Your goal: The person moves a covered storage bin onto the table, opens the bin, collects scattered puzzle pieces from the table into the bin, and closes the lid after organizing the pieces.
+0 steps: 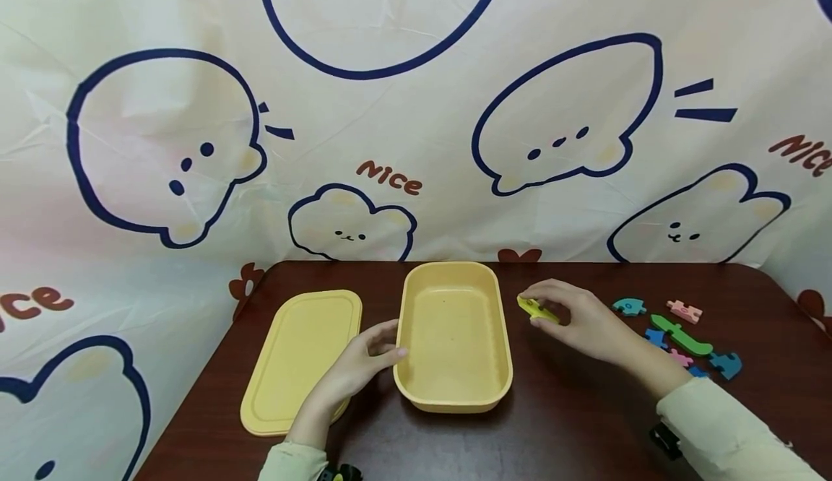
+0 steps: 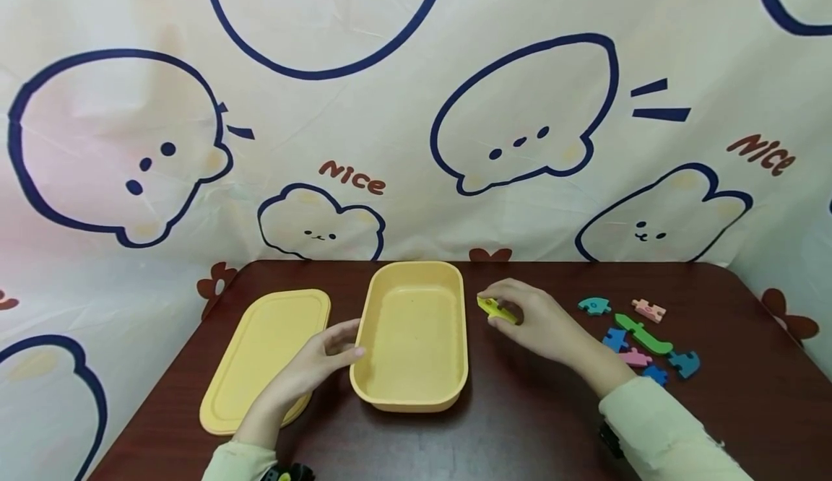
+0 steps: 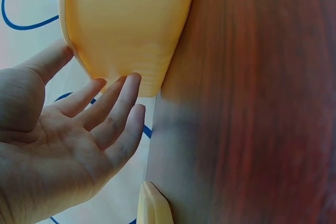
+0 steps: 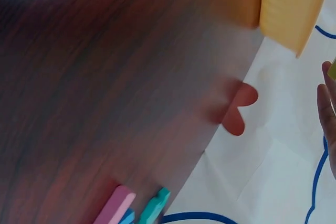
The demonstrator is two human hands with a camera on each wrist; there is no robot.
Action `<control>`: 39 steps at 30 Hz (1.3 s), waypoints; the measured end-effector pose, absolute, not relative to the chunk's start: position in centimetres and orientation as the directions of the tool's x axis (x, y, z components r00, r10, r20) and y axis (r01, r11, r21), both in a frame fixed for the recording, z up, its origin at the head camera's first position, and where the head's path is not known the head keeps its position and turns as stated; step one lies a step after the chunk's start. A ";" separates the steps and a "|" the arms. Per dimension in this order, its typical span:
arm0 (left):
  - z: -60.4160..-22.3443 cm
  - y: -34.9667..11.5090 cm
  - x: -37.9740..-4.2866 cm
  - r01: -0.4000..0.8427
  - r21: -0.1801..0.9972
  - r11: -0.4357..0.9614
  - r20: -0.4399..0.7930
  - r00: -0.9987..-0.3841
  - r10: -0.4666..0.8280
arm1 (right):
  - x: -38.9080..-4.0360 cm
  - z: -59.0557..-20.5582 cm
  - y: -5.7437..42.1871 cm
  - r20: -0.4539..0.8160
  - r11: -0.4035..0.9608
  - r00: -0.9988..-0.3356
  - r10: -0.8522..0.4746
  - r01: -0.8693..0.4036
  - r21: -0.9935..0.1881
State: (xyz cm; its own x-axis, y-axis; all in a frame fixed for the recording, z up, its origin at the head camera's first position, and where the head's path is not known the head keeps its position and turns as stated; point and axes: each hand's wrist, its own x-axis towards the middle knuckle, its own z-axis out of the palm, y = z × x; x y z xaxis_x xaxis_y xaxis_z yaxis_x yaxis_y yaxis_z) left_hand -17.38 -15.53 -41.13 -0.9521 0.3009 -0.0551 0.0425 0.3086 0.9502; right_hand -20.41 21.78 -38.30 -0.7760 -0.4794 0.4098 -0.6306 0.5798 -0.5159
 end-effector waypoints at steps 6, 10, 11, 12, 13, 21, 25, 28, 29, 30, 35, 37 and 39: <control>-41.2 -15.5 -17.3 0.051 0.955 0.292 -0.046 -0.947 0.317 | -20.2 -38.0 20.6 0.411 0.552 -0.759 -0.505 -0.650 -0.522; -41.2 -15.6 -17.2 0.051 0.955 0.293 -0.046 -0.948 0.315 | -20.1 -37.6 19.7 0.394 0.538 -0.756 -0.523 -0.651 -0.535; -41.2 -15.6 -17.2 0.052 0.954 0.294 -0.045 -0.948 0.314 | -20.0 -37.5 19.5 0.392 0.533 -0.752 -0.530 -0.655 -0.536; -41.2 -15.6 -17.2 0.053 0.954 0.295 -0.044 -0.948 0.315 | -19.9 -37.4 19.3 0.393 0.528 -0.747 -0.536 -0.660 -0.535; -41.2 -15.6 -17.2 0.054 0.954 0.296 -0.044 -0.948 0.314 | -19.9 -37.3 19.1 0.395 0.523 -0.742 -0.542 -0.665 -0.532; -41.4 -15.4 -17.6 0.073 0.952 0.297 -0.029 -0.945 0.326 | -19.3 -36.9 17.6 0.434 0.479 -0.695 -0.574 -0.714 -0.510; -41.5 -15.4 -17.6 0.071 0.952 0.297 -0.030 -0.946 0.323 | -19.3 -37.1 16.8 0.459 0.427 -0.653 -0.602 -0.749 -0.506; -41.5 -15.4 -17.6 0.072 0.952 0.297 -0.028 -0.948 0.318 | -19.3 -37.2 16.4 0.465 0.411 -0.642 -0.609 -0.758 -0.507; -41.5 -15.4 -17.6 0.071 0.952 0.297 -0.028 -0.948 0.317 | -19.3 -37.2 16.2 0.464 0.410 -0.642 -0.611 -0.757 -0.509; -41.4 -15.4 -17.6 0.071 0.952 0.299 -0.028 -0.949 0.314 | -19.2 -37.2 16.1 0.459 0.411 -0.645 -0.611 -0.754 -0.512; -41.3 -15.4 -17.6 0.064 0.952 0.300 -0.034 -0.951 0.308 | -19.0 -37.2 15.6 0.421 0.414 -0.664 -0.618 -0.730 -0.543; -41.3 -15.4 -17.5 0.064 0.952 0.301 -0.034 -0.951 0.308 | -18.9 -37.2 15.4 0.411 0.416 -0.668 -0.620 -0.724 -0.550; -41.3 -15.4 -17.5 0.066 0.950 0.305 -0.033 -0.951 0.307 | -18.8 -37.3 15.3 0.408 0.417 -0.669 -0.622 -0.723 -0.550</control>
